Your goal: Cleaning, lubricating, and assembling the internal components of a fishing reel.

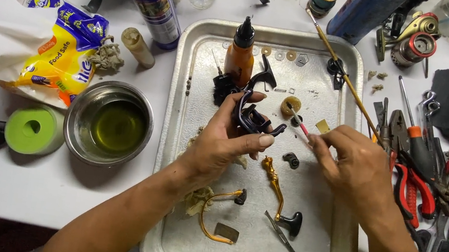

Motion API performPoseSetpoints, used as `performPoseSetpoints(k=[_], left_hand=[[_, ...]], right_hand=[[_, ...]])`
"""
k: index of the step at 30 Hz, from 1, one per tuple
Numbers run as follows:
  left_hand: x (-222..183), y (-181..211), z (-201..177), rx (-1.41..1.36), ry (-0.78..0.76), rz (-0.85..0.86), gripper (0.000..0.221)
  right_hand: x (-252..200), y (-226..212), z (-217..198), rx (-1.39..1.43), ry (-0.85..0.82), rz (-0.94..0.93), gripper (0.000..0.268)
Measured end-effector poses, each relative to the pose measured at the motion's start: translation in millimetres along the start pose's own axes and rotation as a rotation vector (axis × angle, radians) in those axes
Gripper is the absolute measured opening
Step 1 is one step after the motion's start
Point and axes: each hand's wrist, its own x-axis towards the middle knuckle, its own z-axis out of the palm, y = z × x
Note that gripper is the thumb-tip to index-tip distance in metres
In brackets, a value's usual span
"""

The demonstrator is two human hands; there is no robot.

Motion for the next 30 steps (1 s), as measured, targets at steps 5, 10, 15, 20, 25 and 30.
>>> performPoseSetpoints(k=[5,10,15,20,25,30], left_hand=[[1,-2,-3,-0.044,0.005,-0.101,0.062],[-2,7,1,-0.088,0.003,-0.130,0.061],[0,3,-4,-0.066,-0.116,-0.138,0.052],[2,-4,-6,-0.096,-0.115,-0.189,0.049],[-2,15,1,-0.098,-0.060,-0.347,0.056],[0,15,5,0.186,-0.105,-0.217,0.081]], right_hand=[[1,5,4,-0.059,0.141,-0.128,0.016],[-1,7,14,-0.050,0.063,-0.088,0.031],[0,-10,2,-0.056,-0.039,0.048,0.019],[-1,-4,-4,0.335,0.076,0.055,0.017],[-4,-4,-24,0.842,-0.052,0.065,0.019],[-5,1,-26,1.503,-0.055,-0.077,0.020]])
